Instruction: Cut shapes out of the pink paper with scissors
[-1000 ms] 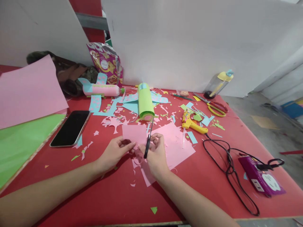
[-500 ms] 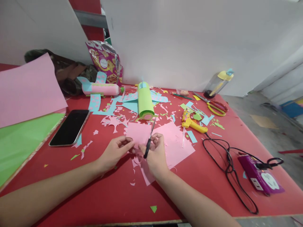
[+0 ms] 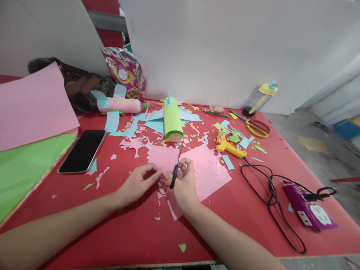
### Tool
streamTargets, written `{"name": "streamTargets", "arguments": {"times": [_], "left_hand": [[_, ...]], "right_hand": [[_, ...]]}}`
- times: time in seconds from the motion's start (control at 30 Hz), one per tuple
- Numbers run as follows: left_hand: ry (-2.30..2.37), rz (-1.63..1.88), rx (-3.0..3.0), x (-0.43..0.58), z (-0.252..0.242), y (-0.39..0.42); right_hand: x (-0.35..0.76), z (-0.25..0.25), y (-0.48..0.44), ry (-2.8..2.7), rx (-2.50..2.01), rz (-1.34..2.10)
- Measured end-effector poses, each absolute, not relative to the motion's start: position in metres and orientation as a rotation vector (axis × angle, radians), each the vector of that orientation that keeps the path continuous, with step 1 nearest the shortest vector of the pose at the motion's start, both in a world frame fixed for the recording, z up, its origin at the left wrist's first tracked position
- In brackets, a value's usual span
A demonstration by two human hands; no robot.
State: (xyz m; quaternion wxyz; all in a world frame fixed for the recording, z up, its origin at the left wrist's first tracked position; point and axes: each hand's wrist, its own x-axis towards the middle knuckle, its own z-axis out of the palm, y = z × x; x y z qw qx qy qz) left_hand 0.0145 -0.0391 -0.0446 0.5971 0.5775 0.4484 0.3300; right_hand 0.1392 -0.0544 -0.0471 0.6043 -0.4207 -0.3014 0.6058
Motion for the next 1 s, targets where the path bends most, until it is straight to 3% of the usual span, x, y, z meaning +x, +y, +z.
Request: {"name": "streamTargets", "arguments": {"times": [0.5,1.0], "left_hand": [[1.095,1.158,1.137,0.0,-0.032,-0.008],[1.163,0.933,1.18,0.014,-0.015,-0.031]], "right_hand": [[0.139,-0.046,-0.069,-0.912,-0.964,1.762],[0.143,-0.041,-0.073,-1.078,-0.997,1.744]]}}
